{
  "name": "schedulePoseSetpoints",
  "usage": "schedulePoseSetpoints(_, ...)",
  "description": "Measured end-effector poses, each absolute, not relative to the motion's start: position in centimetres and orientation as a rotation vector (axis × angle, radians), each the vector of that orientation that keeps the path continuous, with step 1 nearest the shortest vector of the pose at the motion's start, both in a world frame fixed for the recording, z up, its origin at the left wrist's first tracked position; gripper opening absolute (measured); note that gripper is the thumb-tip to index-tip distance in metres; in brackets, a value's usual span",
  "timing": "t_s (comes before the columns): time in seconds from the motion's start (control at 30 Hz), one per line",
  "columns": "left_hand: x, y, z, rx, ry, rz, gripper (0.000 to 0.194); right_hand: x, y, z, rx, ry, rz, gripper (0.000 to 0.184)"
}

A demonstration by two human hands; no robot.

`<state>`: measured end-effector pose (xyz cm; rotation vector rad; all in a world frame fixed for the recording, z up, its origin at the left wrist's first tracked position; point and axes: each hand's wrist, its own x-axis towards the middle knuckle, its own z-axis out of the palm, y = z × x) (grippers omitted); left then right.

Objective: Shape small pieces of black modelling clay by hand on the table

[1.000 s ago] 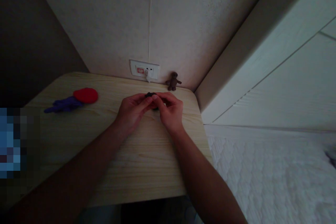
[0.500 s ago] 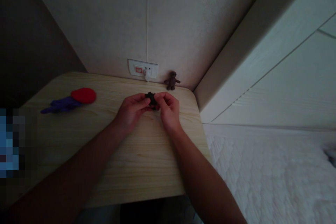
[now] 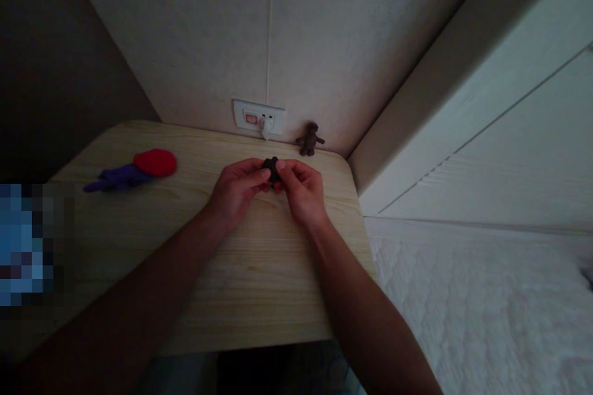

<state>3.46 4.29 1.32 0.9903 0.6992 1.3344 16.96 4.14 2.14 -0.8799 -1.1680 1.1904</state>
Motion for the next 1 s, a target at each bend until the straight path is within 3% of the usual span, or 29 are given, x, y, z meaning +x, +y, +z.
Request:
schedulePoseSetpoints(0.27, 3.52, 4.18, 1.7, 1.017, 0.831, 1.464, 0.028, 17.35, 4.09, 2.21, -0.944, -1.389, 0.901, 0.03)
schedulePoseSetpoints(0.47, 3.55, 4.32, 1.42, 0.98, 0.736, 1.43, 0.029, 17.46, 4.14, 2.33, -0.987, -1.254, 0.822, 0.028)
schedulePoseSetpoints(0.57, 3.68, 4.29, 1.46, 0.921, 0.693, 1.413, 0.03, 17.51, 4.04, 2.26, -0.982, -1.342, 0.727, 0.02)
schedulePoseSetpoints(0.73, 3.68, 4.4, 1.32, 0.883, 0.659, 1.433, 0.026, 17.7, 4.0, 1.95, -0.943, -1.514, 0.667, 0.028)
schedulePoseSetpoints(1.0, 3.95, 4.42, 0.98, 0.949, 0.715, 1.443, 0.027, 17.62, 3.96, 1.93, -1.003, -1.564, 0.507, 0.019)
